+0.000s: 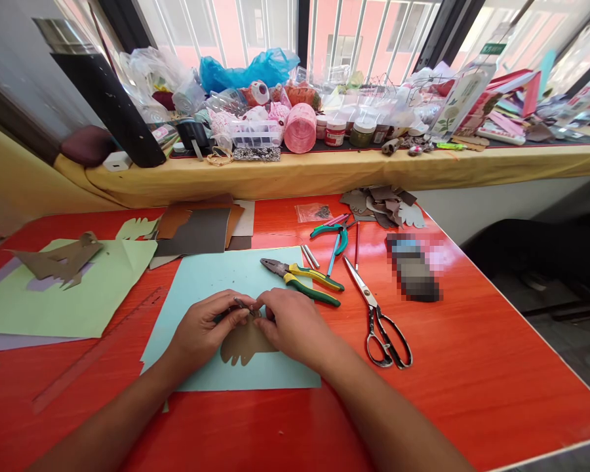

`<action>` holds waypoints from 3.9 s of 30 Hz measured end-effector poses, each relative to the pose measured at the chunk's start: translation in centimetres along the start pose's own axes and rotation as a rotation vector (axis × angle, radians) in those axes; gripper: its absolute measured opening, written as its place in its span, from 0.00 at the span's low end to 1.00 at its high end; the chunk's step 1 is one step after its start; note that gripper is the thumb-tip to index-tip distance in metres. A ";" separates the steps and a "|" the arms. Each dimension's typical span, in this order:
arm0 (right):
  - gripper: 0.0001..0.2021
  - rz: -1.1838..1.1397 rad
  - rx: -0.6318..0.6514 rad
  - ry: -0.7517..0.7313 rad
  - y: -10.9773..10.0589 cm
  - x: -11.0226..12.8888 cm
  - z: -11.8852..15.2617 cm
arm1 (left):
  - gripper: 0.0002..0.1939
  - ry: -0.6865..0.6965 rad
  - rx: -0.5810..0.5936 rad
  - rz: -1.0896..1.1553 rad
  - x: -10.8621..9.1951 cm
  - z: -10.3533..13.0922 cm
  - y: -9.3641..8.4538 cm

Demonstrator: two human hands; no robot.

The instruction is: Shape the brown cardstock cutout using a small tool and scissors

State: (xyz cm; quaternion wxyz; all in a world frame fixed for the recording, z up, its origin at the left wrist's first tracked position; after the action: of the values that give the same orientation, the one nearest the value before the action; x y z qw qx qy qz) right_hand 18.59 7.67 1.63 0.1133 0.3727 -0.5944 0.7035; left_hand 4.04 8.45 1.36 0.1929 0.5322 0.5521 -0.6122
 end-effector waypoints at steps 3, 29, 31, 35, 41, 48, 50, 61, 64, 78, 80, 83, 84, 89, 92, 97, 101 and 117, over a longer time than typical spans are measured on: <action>0.04 0.023 0.002 -0.002 0.0 0.0 0.0 | 0.10 0.003 0.005 -0.012 0.0 0.0 0.1; 0.03 0.055 -0.053 0.062 -0.3 0.1 -0.3 | 0.11 0.067 -0.018 -0.052 -0.4 0.0 -0.1; 0.03 0.053 -0.048 0.070 -0.2 0.0 -0.3 | 0.10 0.069 -0.021 -0.048 -0.5 0.0 -0.1; 0.03 0.053 -0.030 0.090 -0.2 0.1 -0.3 | 0.11 0.065 -0.021 -0.042 -0.6 0.1 -0.2; 0.04 0.052 -0.034 0.091 -0.3 0.1 -0.3 | 0.11 0.071 -0.010 -0.056 -0.6 0.1 0.0; 0.04 0.043 -0.039 0.076 -0.3 0.2 -0.3 | 0.12 0.076 -0.019 -0.080 -0.7 0.3 -0.1; 0.04 0.048 -0.033 0.080 -0.3 0.2 -0.3 | 0.12 0.075 -0.014 -0.073 -0.7 0.3 0.0; 0.04 0.071 -0.029 0.096 -0.4 0.4 -0.2 | 0.11 0.089 -0.014 -0.063 -1.0 0.2 0.0; 0.04 0.066 -0.039 0.084 -0.4 0.4 -0.2 | 0.12 0.098 -0.012 -0.065 -1.1 0.2 0.0; 0.04 0.064 -0.042 0.076 -0.4 0.4 -0.2 | 0.12 0.082 -0.016 -0.076 -0.9 0.2 -0.1; 0.03 0.067 -0.040 0.082 -0.4 0.3 -0.2 | 0.12 0.082 -0.015 -0.078 -0.9 0.2 -0.1; 0.03 0.073 -0.034 0.087 -0.3 0.3 -0.2 | 0.12 0.086 -0.012 -0.081 -0.9 0.2 0.0; 0.03 0.073 -0.033 0.088 -0.3 0.3 -0.2 | 0.12 0.087 -0.013 -0.082 -0.9 0.2 0.0; 0.03 0.062 -0.034 0.087 -0.4 0.3 -0.2 | 0.12 0.096 -0.014 -0.080 -1.0 0.2 0.0; 0.03 0.064 -0.032 0.087 -0.4 0.3 -0.2 | 0.12 0.098 -0.012 -0.083 -1.1 0.1 0.0; 0.03 0.069 -0.040 0.077 -0.4 0.3 -0.2 | 0.11 0.101 -0.002 -0.079 -1.1 0.1 0.1; 0.04 0.064 -0.038 0.076 -0.4 0.4 -0.2 | 0.11 0.103 0.004 -0.080 -0.9 0.2 0.2; 0.03 0.058 -0.042 0.077 -0.3 0.3 -0.2 | 0.11 0.088 0.017 -0.072 -0.6 0.1 0.3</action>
State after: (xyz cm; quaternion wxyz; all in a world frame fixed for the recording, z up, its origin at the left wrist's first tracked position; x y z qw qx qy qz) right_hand 18.51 7.86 2.09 0.1232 0.3254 -0.6148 0.7078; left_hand 4.46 8.09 1.70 0.1419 0.5400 0.5736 -0.5993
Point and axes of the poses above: each hand's wrist, its own z-axis away from the middle knuckle, its own y-axis out of the palm, x = y × z, the point moved 8 cm from there along -z, towards the middle knuckle, and after that the axes turned 1 degree about y, right-handed, at the moved point
